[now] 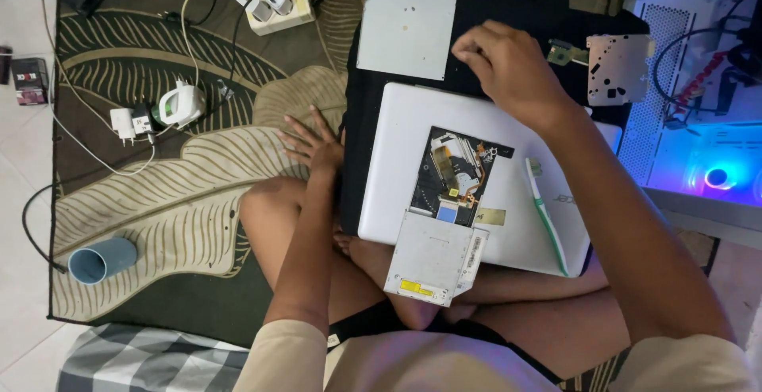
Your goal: The person sits on the floor and cleans the internal components of a disassembled laptop using a toothbrush. They brush the motherboard, a metal shield, and a circuit board, then place the cleaned parts back onto the laptop chassis.
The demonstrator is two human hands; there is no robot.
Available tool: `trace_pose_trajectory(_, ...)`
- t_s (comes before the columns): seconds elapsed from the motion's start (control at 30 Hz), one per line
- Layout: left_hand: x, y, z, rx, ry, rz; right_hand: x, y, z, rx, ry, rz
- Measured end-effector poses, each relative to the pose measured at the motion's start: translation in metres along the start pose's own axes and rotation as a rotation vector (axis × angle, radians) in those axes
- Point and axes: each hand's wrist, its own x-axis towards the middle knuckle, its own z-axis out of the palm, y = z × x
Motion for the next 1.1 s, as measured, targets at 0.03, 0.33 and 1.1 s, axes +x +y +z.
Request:
trace_pose_trajectory(0.03,-0.001,0.001,-0.002,0.0,0.0,0.001,0.002,-0.005,0.0,-0.001,0.0,0.0)
trace_pose_trajectory(0.33,0.001,0.0,0.003,0.016,0.04,0.007,0.023,-0.016,0.021,-0.138,0.037,-0.12)
trace_pose_trajectory(1.1,0.001,0.0,0.006,0.002,0.047,-0.008,0.022,-0.018,0.012,-0.128,0.04,-0.121)
